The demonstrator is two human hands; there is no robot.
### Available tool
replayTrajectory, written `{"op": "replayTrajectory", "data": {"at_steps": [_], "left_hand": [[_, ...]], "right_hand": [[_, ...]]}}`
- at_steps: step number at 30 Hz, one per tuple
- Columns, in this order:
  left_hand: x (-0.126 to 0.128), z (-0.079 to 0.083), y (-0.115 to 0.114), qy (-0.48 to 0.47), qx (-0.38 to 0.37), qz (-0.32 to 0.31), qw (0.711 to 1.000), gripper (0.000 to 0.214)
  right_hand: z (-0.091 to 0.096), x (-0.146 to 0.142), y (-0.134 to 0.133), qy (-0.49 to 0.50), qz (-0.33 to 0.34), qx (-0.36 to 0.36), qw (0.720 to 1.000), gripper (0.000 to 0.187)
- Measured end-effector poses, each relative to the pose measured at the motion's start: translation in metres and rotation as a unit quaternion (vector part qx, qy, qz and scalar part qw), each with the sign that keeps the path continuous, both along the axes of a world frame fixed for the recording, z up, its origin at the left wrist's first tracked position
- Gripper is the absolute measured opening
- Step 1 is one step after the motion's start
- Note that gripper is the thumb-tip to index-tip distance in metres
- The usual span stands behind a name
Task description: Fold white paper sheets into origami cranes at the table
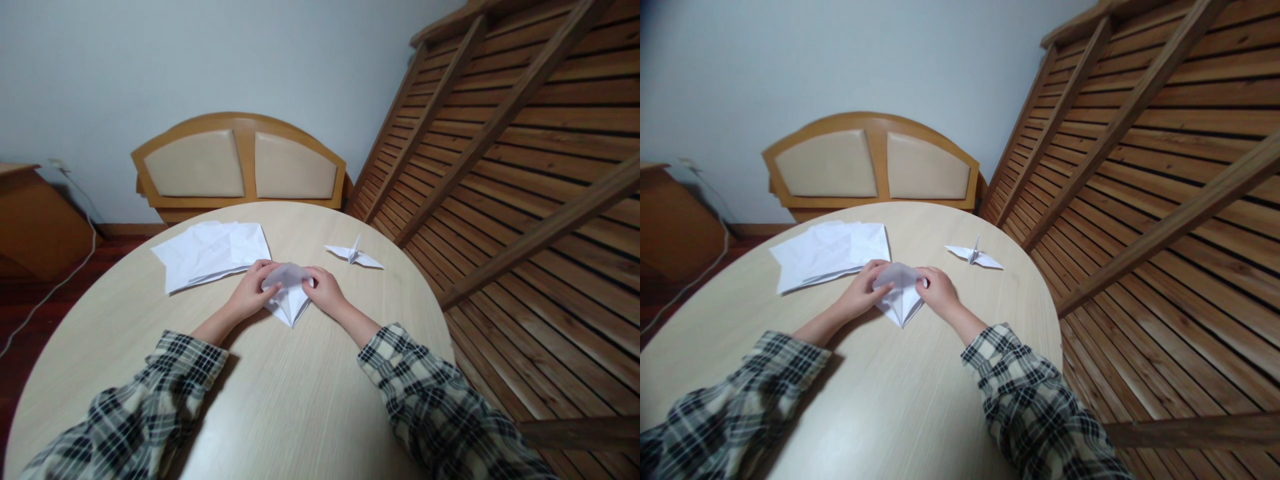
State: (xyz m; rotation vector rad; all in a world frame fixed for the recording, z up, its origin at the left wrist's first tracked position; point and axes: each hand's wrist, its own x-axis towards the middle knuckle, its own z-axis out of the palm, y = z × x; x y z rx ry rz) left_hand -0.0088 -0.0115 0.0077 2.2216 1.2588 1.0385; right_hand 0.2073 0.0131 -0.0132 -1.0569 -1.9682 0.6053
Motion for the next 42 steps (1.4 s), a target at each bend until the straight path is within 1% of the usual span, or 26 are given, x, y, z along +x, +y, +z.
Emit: {"op": "replayTrajectory", "data": {"at_steps": [2,5,9,13,16,17,20,27,29,32,34,36,37,40,42], "left_hand": [[-0.003,-0.002,0.000,0.030,0.015,-0.021,0.999,0.045],[-0.007,-0.005,-0.001,0.086,0.006,-0.047,0.995,0.054],[-0.008,-0.004,-0.002,0.116,-0.003,-0.052,0.992,0.048],[-0.006,0.000,-0.003,0.113,-0.005,-0.045,0.993,0.040],[-0.004,0.001,-0.003,0.109,-0.016,-0.005,0.994,0.022],[-0.003,0.001,-0.002,0.108,-0.019,0.015,0.994,0.020],[-0.003,0.000,0.000,0.100,-0.026,0.062,0.993,0.024],[0.003,-0.002,0.001,0.073,-0.045,0.125,0.988,0.027],[0.006,-0.001,0.001,0.056,-0.053,0.138,0.987,0.033],[0.006,-0.002,0.002,0.009,-0.078,0.145,0.986,0.049],[0.002,-0.004,0.004,-0.047,-0.101,0.136,0.984,0.060],[-0.005,-0.007,0.006,-0.121,-0.133,0.098,0.979,0.065],[-0.008,-0.008,0.007,-0.142,-0.153,0.081,0.975,0.064],[-0.019,-0.009,0.010,-0.135,-0.193,0.037,0.971,0.052],[-0.022,-0.008,0.010,-0.111,-0.181,0.003,0.977,0.044]], "right_hand": [[0.001,0.003,0.001,-0.042,0.007,0.008,0.999,0.037],[0.002,0.009,0.003,-0.101,0.012,0.001,0.995,0.039],[0.002,0.012,0.004,-0.155,0.018,0.010,0.988,0.039],[0.003,0.010,0.003,-0.161,0.012,0.015,0.987,0.034],[0.004,0.008,0.003,-0.148,-0.003,0.011,0.989,0.016],[0.004,0.007,0.004,-0.146,-0.009,0.009,0.989,0.015],[0.002,0.003,0.005,-0.141,-0.035,0.009,0.989,0.026],[0.003,-0.012,0.001,-0.155,-0.124,-0.008,0.980,0.019],[0.005,-0.015,-0.001,-0.163,-0.135,-0.012,0.977,0.019],[0.007,-0.016,-0.003,-0.176,-0.137,-0.021,0.975,0.020],[0.009,-0.014,-0.004,-0.185,-0.134,-0.030,0.973,0.021],[0.010,-0.011,-0.004,-0.193,-0.138,-0.039,0.971,0.021],[0.010,-0.009,-0.004,-0.196,-0.143,-0.044,0.969,0.021],[0.011,-0.003,-0.003,-0.199,-0.156,-0.064,0.965,0.022],[0.011,0.000,-0.002,-0.200,-0.156,-0.074,0.964,0.022]]}}
